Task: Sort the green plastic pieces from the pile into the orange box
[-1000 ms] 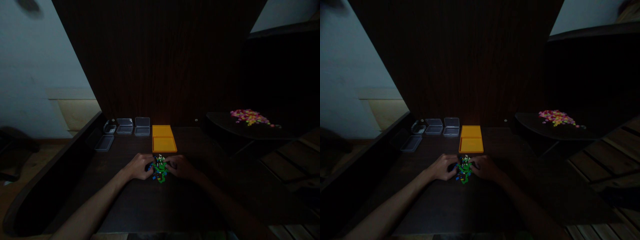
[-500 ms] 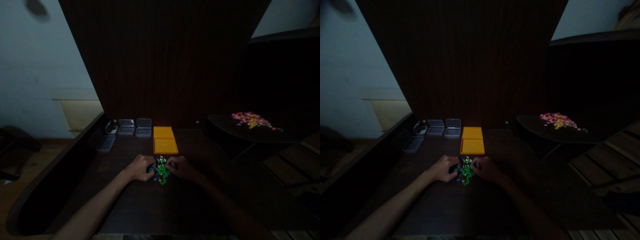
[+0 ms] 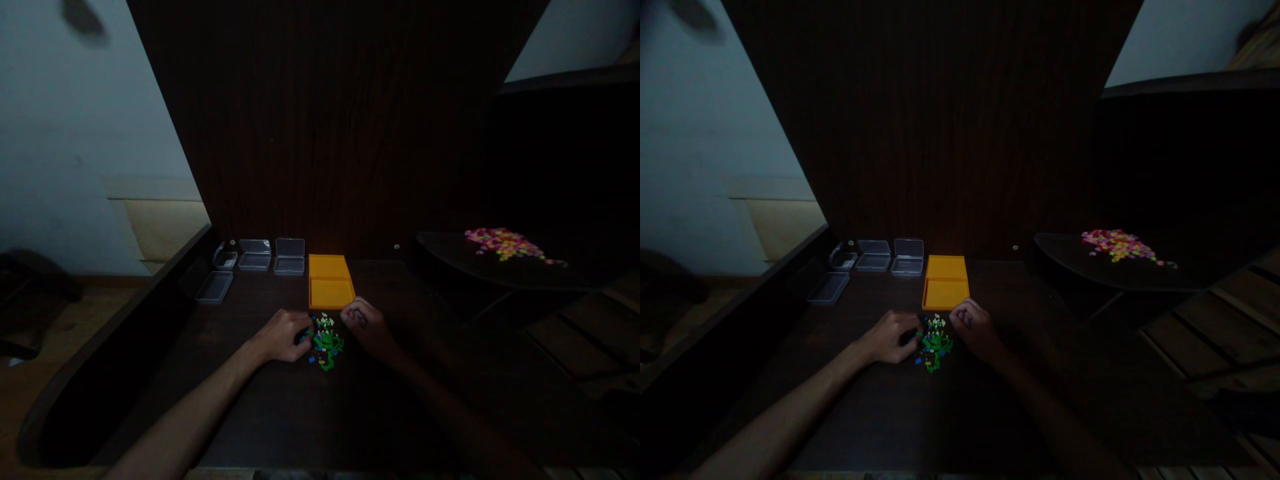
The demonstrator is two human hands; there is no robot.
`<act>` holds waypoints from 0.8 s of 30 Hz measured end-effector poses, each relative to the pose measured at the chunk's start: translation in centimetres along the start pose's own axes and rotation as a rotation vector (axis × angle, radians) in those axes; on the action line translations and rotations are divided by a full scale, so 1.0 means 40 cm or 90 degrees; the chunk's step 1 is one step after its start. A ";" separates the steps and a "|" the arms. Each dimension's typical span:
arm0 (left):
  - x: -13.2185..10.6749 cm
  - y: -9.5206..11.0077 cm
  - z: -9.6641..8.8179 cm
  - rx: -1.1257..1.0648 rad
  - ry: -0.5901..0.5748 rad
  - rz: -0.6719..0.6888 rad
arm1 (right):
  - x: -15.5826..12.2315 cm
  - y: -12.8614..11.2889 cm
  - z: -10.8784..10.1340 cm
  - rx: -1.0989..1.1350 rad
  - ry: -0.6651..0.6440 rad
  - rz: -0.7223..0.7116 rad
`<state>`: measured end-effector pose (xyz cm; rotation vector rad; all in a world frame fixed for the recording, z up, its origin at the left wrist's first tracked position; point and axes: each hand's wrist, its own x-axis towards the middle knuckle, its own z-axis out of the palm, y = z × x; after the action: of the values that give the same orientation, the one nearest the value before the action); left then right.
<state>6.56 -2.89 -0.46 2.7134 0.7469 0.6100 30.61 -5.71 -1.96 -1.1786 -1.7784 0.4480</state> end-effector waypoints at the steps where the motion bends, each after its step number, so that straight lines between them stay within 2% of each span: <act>1: -0.001 -0.001 0.000 0.001 0.002 -0.001 | 0.001 -0.005 -0.001 0.002 0.025 -0.008; 5: -0.004 -0.004 0.001 0.022 -0.007 -0.005 | 0.000 -0.011 -0.002 0.014 0.087 -0.022; 9: -0.004 -0.004 0.000 0.045 -0.025 0.000 | -0.005 0.008 0.005 0.052 0.048 -0.001; 14: 0.000 0.000 -0.003 0.052 -0.029 0.000 | -0.007 0.014 0.010 -0.028 0.026 -0.006; 19: 0.000 0.001 -0.003 0.056 -0.020 0.008 | -0.002 0.015 0.012 -0.067 0.094 0.003; 24: -0.003 -0.002 0.000 0.051 -0.012 0.002 | 0.031 0.042 0.006 -0.079 0.172 0.027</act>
<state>6.45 -2.87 -0.53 2.7889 0.7794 0.5658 31.15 -3.82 -2.65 -1.3000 -1.5675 0.1937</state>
